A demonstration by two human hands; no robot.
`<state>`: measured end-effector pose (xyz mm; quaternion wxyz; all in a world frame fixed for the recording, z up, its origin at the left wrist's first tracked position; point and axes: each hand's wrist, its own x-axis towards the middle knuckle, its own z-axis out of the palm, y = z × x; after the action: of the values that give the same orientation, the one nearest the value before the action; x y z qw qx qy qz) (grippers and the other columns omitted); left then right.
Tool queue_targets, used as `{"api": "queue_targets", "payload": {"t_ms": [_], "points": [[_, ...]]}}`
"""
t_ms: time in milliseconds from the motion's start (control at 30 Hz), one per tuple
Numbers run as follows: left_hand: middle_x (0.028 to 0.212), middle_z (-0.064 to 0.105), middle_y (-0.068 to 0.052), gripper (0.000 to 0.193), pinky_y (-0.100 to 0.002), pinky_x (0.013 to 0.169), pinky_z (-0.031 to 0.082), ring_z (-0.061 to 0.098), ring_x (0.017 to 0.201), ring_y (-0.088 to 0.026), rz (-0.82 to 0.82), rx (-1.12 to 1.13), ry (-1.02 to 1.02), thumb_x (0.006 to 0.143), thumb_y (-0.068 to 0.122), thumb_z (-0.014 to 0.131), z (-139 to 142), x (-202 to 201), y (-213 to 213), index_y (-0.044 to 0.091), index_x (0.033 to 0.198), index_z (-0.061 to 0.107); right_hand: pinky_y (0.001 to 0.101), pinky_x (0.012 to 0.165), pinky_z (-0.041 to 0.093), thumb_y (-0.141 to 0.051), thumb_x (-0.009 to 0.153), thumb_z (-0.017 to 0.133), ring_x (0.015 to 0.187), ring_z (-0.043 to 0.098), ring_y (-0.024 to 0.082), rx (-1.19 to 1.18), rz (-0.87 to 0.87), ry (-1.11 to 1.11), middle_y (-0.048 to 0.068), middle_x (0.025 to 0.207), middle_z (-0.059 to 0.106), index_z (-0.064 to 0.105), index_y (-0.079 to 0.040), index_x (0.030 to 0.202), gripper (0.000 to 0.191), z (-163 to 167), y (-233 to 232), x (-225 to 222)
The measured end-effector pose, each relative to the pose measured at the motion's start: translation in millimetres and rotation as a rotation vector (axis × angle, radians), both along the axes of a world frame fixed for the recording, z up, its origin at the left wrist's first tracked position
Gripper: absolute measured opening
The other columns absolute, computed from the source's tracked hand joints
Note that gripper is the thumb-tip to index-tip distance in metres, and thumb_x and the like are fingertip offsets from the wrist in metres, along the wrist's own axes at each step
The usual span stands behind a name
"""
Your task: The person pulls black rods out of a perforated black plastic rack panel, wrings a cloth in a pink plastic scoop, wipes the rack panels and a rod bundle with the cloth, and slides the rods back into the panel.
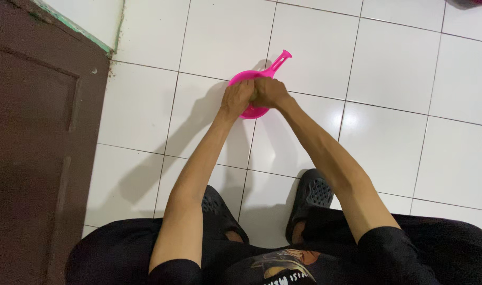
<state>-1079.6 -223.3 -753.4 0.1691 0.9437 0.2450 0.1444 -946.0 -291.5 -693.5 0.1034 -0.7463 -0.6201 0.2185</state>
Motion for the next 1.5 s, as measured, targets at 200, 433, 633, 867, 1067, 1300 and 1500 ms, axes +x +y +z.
{"api": "queue_targets", "payload": {"t_ms": [200,433,633,867,1067,1300,1500], "points": [[0.075,0.070,-0.018,0.009,-0.050,0.059,0.055,0.070,0.070,-0.040,-0.016,-0.083,0.035,0.071,0.007,0.075,-3,1,-4,0.003,0.075,0.068,0.0436,0.068,0.047,-0.036,0.069,0.083,0.069,0.066,0.029,0.124,0.104,-0.264,0.008,0.077,0.069,0.066,-0.013,0.082,0.031,-14,-16,-6],[0.065,0.068,-0.015,0.011,-0.047,0.056,0.054,0.069,0.064,-0.036,-0.002,-0.097,0.140,0.062,0.007,0.078,-10,0,-7,0.007,0.058,0.068,0.0468,0.071,0.030,-0.021,0.072,0.079,0.062,0.057,0.031,0.192,0.133,-0.211,0.009,0.067,0.064,0.063,-0.014,0.071,0.018,-26,-18,-8],[0.067,0.069,-0.016,0.013,-0.049,0.058,0.054,0.070,0.066,-0.037,0.015,-0.105,0.209,0.061,0.014,0.082,-9,6,-9,0.008,0.065,0.071,0.0458,0.074,0.030,-0.019,0.069,0.077,0.053,0.053,0.031,0.122,0.151,-0.259,0.010,0.055,0.058,0.059,-0.015,0.061,0.020,-24,-17,-7],[0.070,0.070,-0.016,0.006,-0.050,0.061,0.054,0.070,0.069,-0.037,0.065,-0.181,0.158,0.066,0.010,0.075,-8,7,-10,0.007,0.066,0.070,0.0458,0.076,0.031,-0.015,0.073,0.075,0.049,0.053,0.030,0.111,0.155,-0.289,0.008,0.055,0.060,0.060,-0.017,0.061,0.019,-24,-15,-7],[0.072,0.069,-0.019,0.008,-0.052,0.063,0.055,0.069,0.070,-0.040,0.077,-0.223,0.172,0.068,0.011,0.075,-6,8,-8,0.006,0.066,0.069,0.0460,0.076,0.031,-0.018,0.069,0.078,0.052,0.055,0.029,0.137,0.118,-0.255,0.006,0.057,0.061,0.062,-0.017,0.069,0.016,-25,-14,-8],[0.093,0.066,-0.019,0.028,-0.052,0.071,0.054,0.064,0.089,-0.041,-0.184,-0.325,-0.145,0.069,0.004,0.070,-4,-3,7,-0.001,0.096,0.062,0.0483,0.077,0.028,-0.028,0.066,0.085,0.076,0.061,0.027,0.102,0.109,-0.074,0.010,0.081,0.066,0.059,-0.009,0.097,0.045,-17,-19,-2],[0.101,0.063,-0.011,0.030,-0.047,0.068,0.053,0.060,0.095,-0.035,-0.150,-0.141,-0.229,0.080,-0.007,0.067,8,-10,3,0.000,0.108,0.060,0.0463,0.096,0.046,-0.032,0.077,0.083,0.098,0.060,0.021,-0.125,-0.100,0.637,0.005,0.100,0.064,0.055,-0.004,0.110,0.052,-4,-11,28]]}}
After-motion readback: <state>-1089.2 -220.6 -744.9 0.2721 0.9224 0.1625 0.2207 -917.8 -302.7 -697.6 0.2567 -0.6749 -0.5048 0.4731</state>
